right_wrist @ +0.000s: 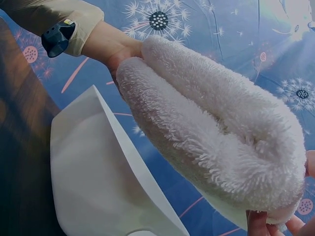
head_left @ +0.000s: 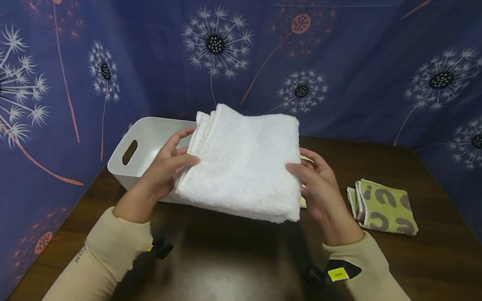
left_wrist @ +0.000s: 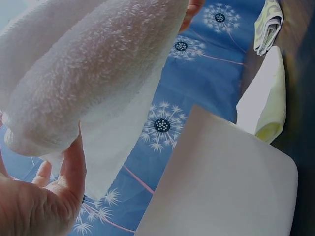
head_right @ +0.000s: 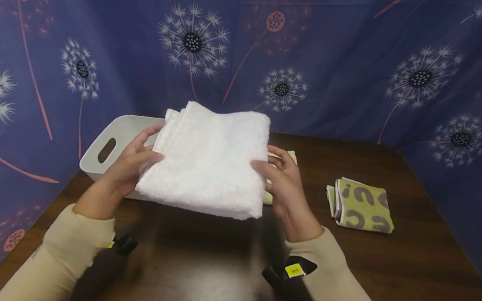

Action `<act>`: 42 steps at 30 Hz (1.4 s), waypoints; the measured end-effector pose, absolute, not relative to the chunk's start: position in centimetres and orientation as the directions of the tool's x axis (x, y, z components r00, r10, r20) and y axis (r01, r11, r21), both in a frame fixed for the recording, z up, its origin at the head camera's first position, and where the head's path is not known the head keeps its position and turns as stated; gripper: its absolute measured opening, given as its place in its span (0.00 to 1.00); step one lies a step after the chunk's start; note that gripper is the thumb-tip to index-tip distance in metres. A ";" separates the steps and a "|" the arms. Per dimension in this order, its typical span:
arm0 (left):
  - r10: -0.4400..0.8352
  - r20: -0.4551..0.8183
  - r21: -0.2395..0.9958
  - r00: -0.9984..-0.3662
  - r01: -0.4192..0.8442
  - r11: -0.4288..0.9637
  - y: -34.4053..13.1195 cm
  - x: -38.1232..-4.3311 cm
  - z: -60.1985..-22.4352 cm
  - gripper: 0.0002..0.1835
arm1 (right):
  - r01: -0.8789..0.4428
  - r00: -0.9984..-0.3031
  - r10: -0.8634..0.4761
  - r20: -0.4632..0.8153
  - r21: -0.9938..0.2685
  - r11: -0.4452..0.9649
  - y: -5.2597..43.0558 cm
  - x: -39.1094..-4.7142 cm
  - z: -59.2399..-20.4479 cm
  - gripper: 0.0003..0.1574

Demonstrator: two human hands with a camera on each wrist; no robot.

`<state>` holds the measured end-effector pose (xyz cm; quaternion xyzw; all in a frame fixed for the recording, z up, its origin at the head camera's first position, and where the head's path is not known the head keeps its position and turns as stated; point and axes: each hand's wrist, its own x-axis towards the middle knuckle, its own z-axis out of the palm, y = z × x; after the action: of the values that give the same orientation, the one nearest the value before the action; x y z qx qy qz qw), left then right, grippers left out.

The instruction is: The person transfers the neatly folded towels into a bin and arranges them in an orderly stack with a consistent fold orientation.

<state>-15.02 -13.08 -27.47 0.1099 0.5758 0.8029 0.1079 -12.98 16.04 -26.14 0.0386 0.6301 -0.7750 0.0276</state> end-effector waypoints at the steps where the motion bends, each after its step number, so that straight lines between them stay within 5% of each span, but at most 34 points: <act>1: 0.299 0.051 0.949 -0.953 -0.047 -0.311 -13.1 -15.0 -27.4 0.38 | 0.092 -0.995 0.006 -0.095 -0.974 -0.205 16.0 -13.0 -26.1 0.25; 42: 0.287 0.014 0.951 -0.958 -0.076 -0.299 -15.2 -15.7 -26.6 0.34 | 0.126 -0.992 -0.022 -0.124 -0.976 -0.178 14.2 -14.5 -26.0 0.31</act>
<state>-15.67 -15.21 -26.61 0.0908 0.5812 0.8007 0.1135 -14.54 14.23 -25.96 0.0405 0.6394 -0.7663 0.0484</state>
